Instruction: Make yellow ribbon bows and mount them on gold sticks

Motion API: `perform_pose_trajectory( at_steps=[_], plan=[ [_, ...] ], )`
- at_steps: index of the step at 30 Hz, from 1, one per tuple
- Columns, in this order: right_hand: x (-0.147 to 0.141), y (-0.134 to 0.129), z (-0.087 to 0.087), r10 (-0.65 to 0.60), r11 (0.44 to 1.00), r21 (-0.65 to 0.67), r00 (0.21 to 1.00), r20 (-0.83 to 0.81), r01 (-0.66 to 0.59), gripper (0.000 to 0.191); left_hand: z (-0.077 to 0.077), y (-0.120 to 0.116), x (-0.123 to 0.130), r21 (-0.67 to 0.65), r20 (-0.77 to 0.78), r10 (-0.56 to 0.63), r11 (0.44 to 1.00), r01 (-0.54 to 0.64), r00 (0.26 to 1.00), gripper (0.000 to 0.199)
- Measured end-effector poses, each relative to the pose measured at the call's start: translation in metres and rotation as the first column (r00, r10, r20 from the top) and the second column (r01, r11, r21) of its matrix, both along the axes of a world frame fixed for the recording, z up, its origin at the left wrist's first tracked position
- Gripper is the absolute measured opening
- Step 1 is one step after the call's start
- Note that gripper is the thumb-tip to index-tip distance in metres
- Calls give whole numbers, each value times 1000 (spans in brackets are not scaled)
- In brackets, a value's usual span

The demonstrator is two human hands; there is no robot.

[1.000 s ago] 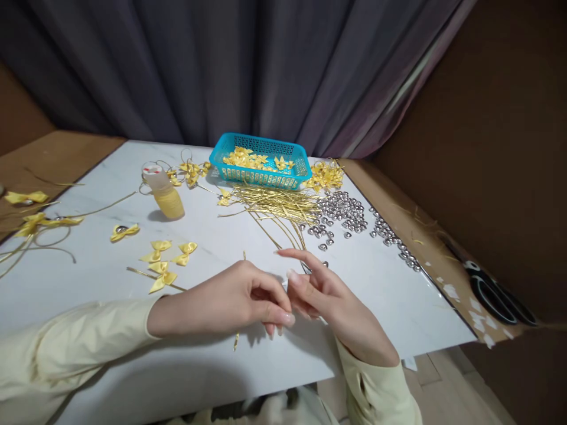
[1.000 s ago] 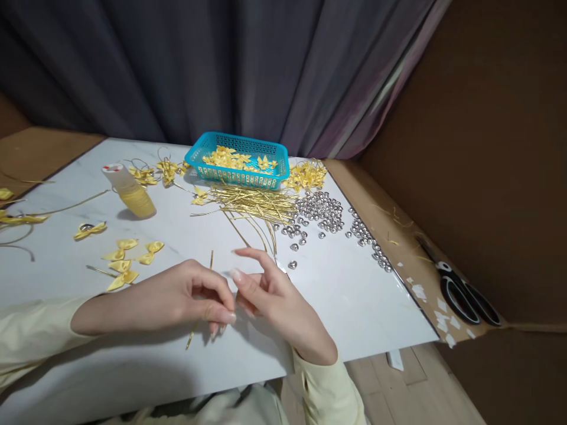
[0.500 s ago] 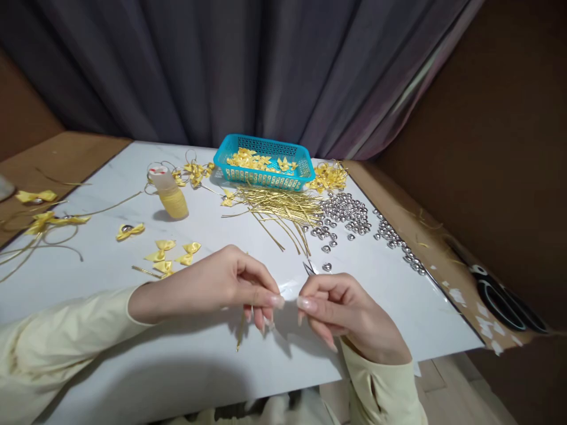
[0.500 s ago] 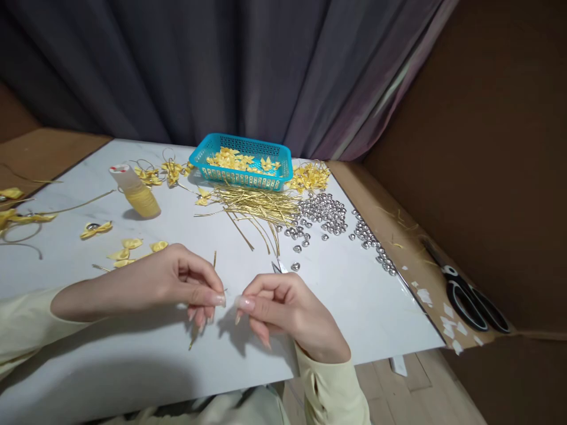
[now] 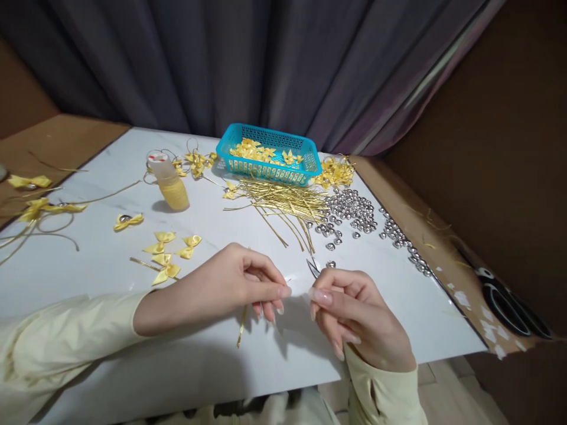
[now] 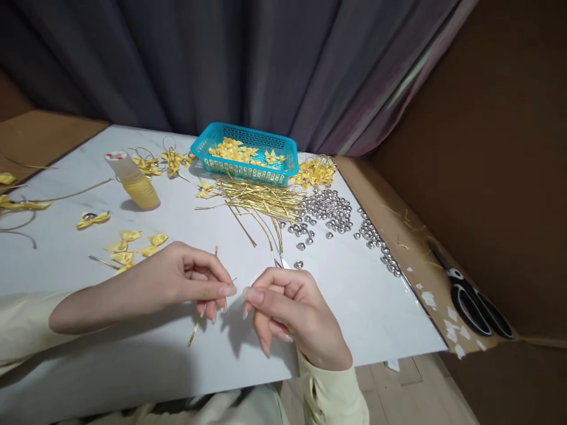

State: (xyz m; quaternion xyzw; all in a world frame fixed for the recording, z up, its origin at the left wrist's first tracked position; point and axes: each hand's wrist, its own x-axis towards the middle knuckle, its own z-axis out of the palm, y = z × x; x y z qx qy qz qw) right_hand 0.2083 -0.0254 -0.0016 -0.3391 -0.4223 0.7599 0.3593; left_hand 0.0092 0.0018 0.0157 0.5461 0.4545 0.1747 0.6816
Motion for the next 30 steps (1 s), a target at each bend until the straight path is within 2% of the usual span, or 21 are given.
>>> perform_pose_trajectory(
  at_steps=[12,30],
  plan=[
    [-1,0,1,1,1000,5,1000,8,-1,20,-2,-1,3,21,-39,16,1000,-16,999,18],
    [-1,1,2,-9,1000,6,997,78,9,21,-2,-2,2,4,-18,2,1000,-1,1000,18]
  ],
)
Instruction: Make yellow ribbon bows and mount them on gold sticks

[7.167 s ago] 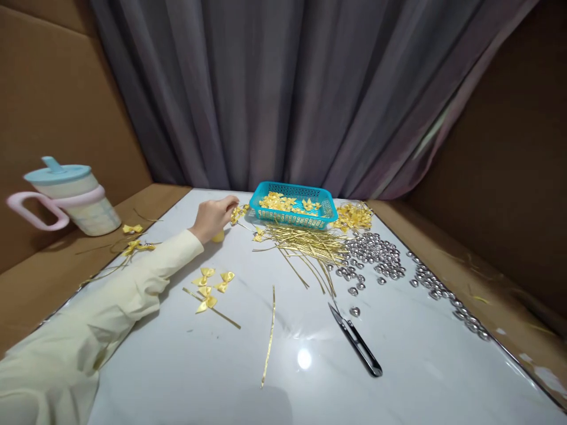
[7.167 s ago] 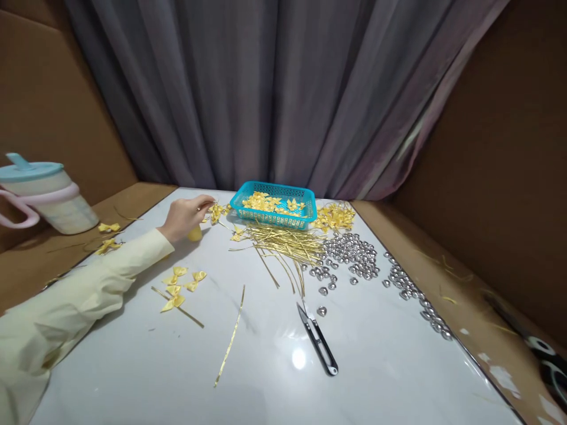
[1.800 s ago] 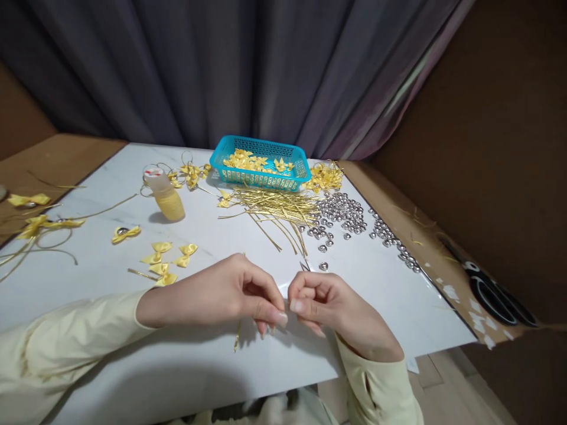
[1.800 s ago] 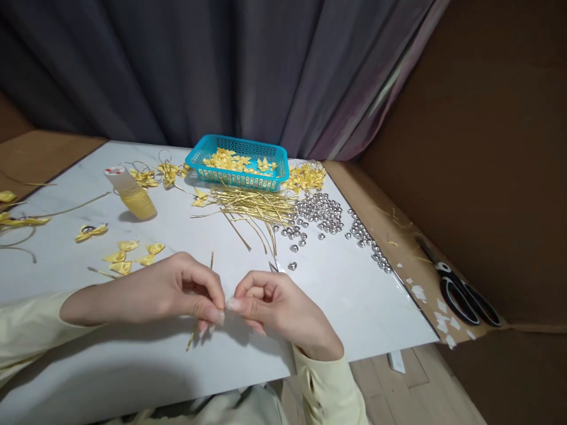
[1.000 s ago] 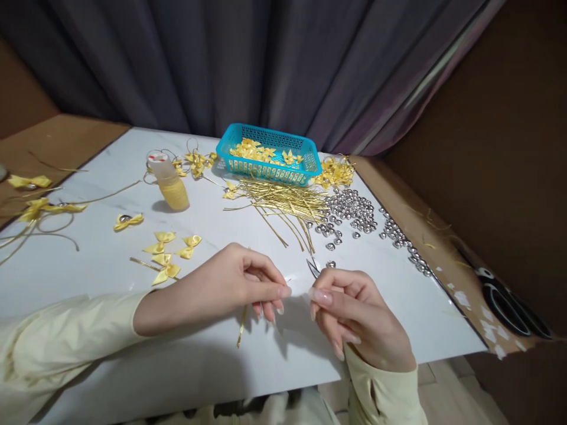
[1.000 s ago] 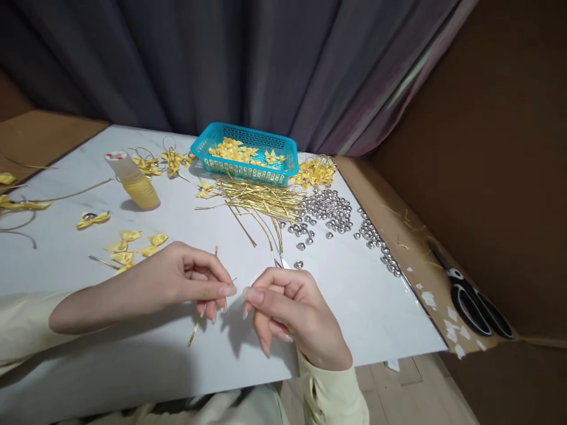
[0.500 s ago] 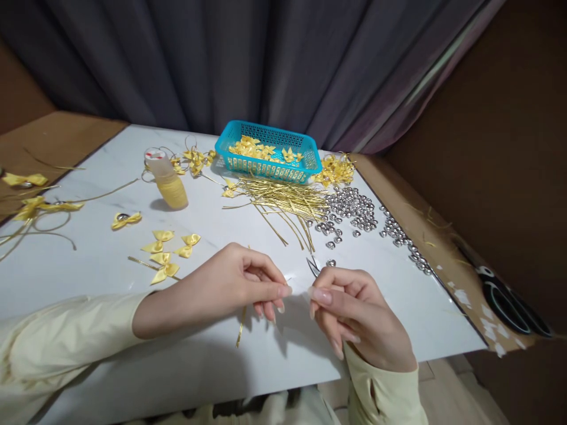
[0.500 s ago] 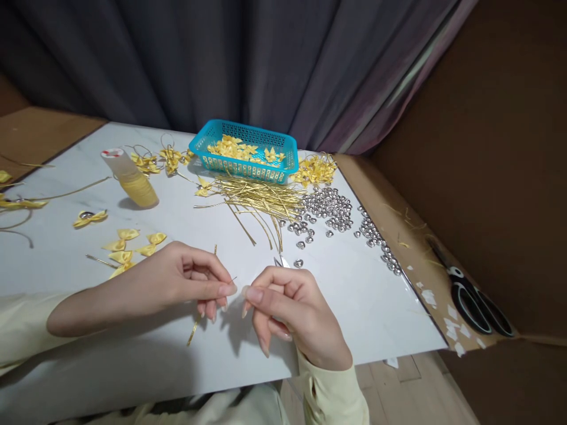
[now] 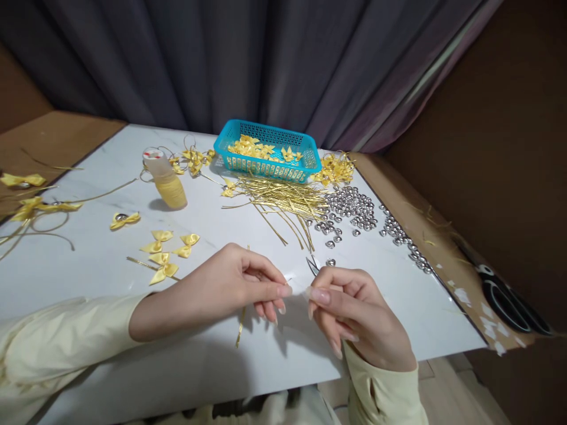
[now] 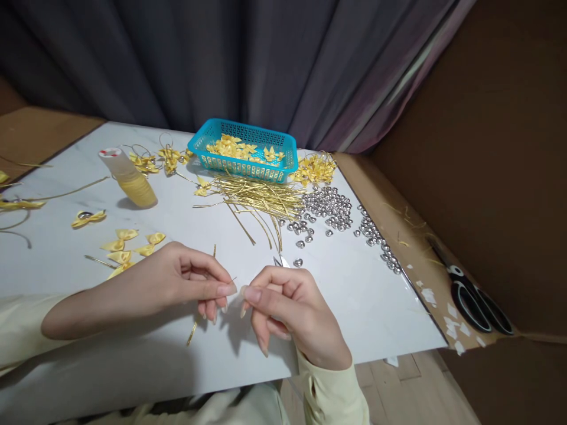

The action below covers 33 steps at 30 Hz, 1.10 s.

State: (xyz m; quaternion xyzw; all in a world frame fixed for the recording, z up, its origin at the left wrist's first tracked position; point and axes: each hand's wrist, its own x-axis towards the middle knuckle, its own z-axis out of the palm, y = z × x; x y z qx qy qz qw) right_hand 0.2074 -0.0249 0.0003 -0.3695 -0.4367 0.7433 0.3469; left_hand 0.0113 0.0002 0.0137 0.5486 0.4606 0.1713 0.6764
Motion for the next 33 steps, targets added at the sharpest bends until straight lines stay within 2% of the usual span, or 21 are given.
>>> perform_pose_trajectory(
  at_steps=[28,33],
  plan=[
    [-1,1,0,12,1000,5,1000,27,-12,23,0,1,1,5,16,22,1000,-22,1000,16],
    [-1,0,0,-16,1000,3,1000,22,16,22,0,-1,2,-2,19,20,1000,-20,1000,17]
  ],
)
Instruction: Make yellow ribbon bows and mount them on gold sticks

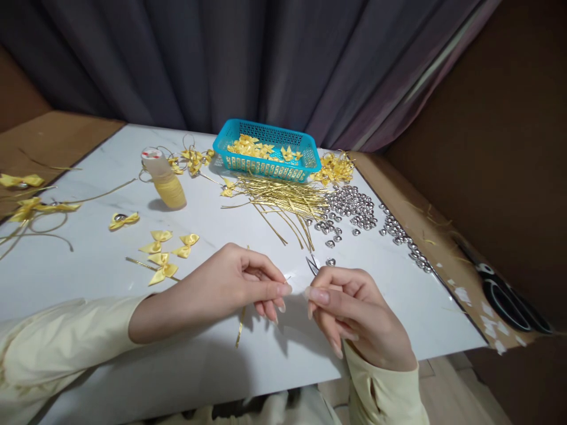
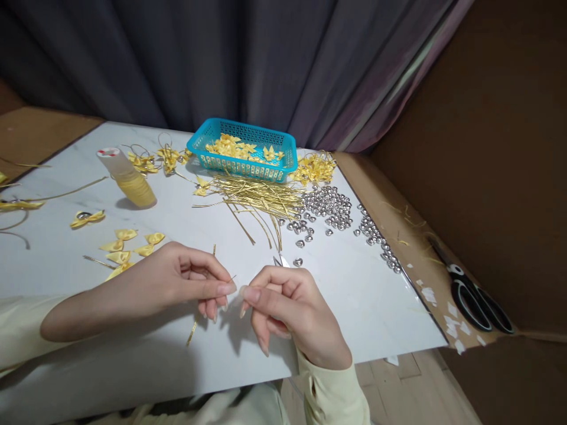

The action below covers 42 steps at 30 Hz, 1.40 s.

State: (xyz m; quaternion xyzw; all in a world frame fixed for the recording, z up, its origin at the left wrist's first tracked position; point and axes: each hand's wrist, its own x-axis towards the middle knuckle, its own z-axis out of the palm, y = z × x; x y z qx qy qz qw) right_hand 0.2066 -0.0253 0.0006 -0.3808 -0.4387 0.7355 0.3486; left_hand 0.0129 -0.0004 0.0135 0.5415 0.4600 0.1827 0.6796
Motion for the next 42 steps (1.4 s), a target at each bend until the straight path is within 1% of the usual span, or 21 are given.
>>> perform_pose_trajectory(
  at_steps=[10,16,23,29,35,42],
  plan=[
    [0,2,1,30,1000,-8,999,20,-30,25,1,0,0,-4,-16,0,1000,0,1000,18],
    [0,2,0,27,1000,-2,1000,13,-27,23,-2,-1,-1,-21,-5,-1,1000,1,1000,18],
    [1,1,0,31,1000,-1,1000,-6,-31,22,0,0,1,-42,-11,13,999,-13,1000,16],
    [1,1,0,31,1000,-3,1000,-5,-31,23,-2,0,0,-30,20,8,1000,-7,1000,15],
    [-1,0,0,-6,1000,-4,1000,-5,6,22,-1,-1,0,-25,10,14,1000,-14,1000,12],
    [0,0,0,-17,1000,-7,1000,4,17,22,2,-2,1,-21,24,26,999,-26,999,14]
  ],
)
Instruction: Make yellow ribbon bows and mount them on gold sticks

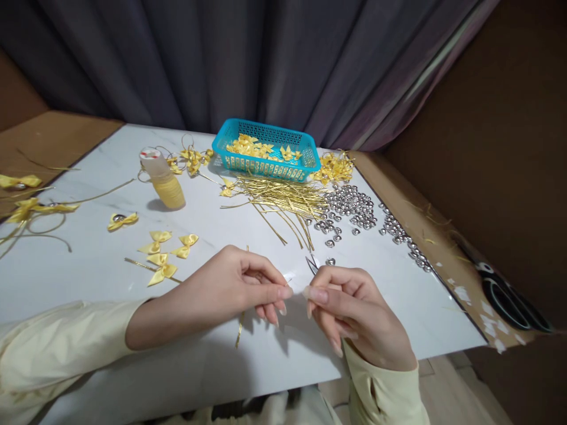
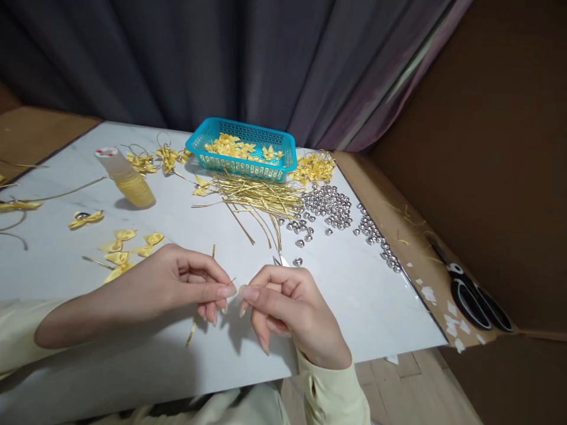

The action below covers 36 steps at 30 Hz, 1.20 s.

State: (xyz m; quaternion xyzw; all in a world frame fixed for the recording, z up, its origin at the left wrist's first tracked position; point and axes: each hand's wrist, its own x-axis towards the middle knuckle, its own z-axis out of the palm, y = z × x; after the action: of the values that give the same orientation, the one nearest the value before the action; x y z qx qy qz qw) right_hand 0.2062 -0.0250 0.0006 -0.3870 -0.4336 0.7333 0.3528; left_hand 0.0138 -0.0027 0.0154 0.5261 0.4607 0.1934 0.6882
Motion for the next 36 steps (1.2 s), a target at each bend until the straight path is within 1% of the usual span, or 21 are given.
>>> perform_pose_trajectory(
  at_steps=[4,6,8,10,12,14,16,18,19,21,23,25,26,27,28,29,30,31,32,34,36],
  plan=[
    [1,0,-1,23,1000,1,1000,-10,-23,22,0,-1,0,-3,1,7,1000,-7,1000,14],
    [0,0,-1,20,1000,17,1000,2,-20,22,0,0,-2,-4,16,-12,1000,12,1000,14],
    [-2,1,-1,-20,998,57,999,42,17,23,-3,1,-4,-31,55,-80,996,82,995,15],
    [-4,3,0,-120,985,138,988,94,106,22,-6,4,-7,-51,103,-157,985,163,982,15],
    [-6,6,1,-223,949,257,964,145,181,21,-10,8,-7,-2,129,-219,975,221,967,14],
    [-6,10,4,-294,898,399,929,224,188,19,-12,12,-2,100,107,-262,963,252,959,12],
    [-5,16,8,-365,821,554,870,331,133,16,-11,16,9,153,61,-295,947,284,953,13],
    [-1,22,14,-438,736,676,794,422,47,13,-7,18,25,133,63,-315,943,305,947,15],
    [3,26,17,-454,709,706,768,453,3,13,-4,19,34,117,85,-323,943,313,943,16],
    [16,32,24,-442,700,711,744,501,-64,16,1,20,50,98,130,-344,938,333,930,16],
    [40,36,33,-439,715,694,720,537,-81,19,4,23,61,91,120,-360,932,351,925,15],
    [81,40,41,-515,715,698,642,568,-44,21,2,28,65,72,70,-353,935,348,933,16],
    [106,44,45,-584,703,711,573,575,3,20,-1,31,65,59,49,-342,939,339,939,17],
    [135,49,48,-666,679,730,477,574,71,21,-5,34,62,45,32,-312,949,311,949,18],
    [165,56,49,-744,641,754,357,564,144,25,-10,38,59,35,20,-286,958,285,958,20],
    [196,65,50,-787,613,766,238,569,195,26,-15,42,56,24,19,-264,964,264,964,21],
    [224,76,48,-796,605,763,143,588,227,26,-20,46,53,10,21,-238,971,238,971,22],
    [250,89,45,-772,629,738,86,630,243,25,-25,49,50,-6,18,-212,977,212,977,22],
    [272,102,40,-728,673,696,62,682,249,25,-29,53,48,-19,17,-190,981,191,982,24],
    [302,127,27,-635,759,607,66,769,235,29,-33,58,47,-41,8,-137,990,137,991,28],
    [315,145,15,-561,816,538,66,825,211,25,-33,60,50,-61,-18,-85,995,83,996,31]
  ],
)
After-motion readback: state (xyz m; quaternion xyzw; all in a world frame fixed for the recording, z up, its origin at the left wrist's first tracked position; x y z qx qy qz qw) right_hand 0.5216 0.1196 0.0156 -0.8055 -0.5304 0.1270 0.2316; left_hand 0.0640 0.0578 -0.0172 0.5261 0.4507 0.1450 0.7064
